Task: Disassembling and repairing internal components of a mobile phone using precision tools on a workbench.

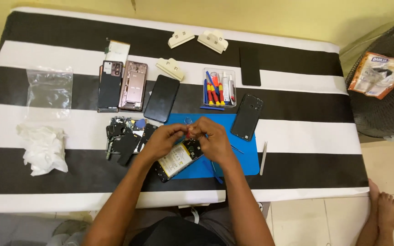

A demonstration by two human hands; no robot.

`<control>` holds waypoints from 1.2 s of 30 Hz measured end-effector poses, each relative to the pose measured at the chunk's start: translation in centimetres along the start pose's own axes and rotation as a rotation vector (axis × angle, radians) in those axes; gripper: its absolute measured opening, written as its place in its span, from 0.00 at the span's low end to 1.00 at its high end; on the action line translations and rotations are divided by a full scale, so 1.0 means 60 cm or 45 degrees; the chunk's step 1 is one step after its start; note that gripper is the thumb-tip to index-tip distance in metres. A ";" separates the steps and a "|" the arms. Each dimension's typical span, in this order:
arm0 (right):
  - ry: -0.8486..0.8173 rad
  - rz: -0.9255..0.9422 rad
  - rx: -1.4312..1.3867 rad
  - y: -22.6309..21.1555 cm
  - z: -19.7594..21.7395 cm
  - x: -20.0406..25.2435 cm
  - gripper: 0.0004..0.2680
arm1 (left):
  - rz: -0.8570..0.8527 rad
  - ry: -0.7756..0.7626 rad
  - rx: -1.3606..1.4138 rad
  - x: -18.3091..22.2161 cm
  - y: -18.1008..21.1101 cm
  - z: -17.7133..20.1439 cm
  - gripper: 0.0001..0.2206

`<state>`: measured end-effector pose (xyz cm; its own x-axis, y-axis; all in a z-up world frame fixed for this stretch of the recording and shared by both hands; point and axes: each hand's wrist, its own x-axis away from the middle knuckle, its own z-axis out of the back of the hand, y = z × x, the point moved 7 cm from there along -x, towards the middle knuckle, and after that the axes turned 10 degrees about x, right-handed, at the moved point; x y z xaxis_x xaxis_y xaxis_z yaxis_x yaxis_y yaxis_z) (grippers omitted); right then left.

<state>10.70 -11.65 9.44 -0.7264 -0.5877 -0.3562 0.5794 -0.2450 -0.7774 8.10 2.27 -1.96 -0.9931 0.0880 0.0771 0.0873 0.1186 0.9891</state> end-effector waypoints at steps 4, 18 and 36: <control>-0.085 -0.002 -0.060 -0.001 -0.017 0.000 0.12 | -0.007 0.005 0.001 -0.011 -0.026 -0.005 0.08; -0.079 0.054 0.212 -0.025 -0.023 -0.008 0.10 | -0.049 -0.001 0.072 -0.012 -0.023 0.011 0.15; -0.088 0.107 0.309 -0.033 -0.027 -0.008 0.09 | -0.129 0.043 0.027 0.005 -0.016 0.012 0.09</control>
<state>9.31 -9.65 10.34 -0.6498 -0.6631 -0.3715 0.7144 -0.3659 -0.5965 7.80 2.88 -2.96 -0.9990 0.0413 -0.0190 -0.0127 0.1463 0.9892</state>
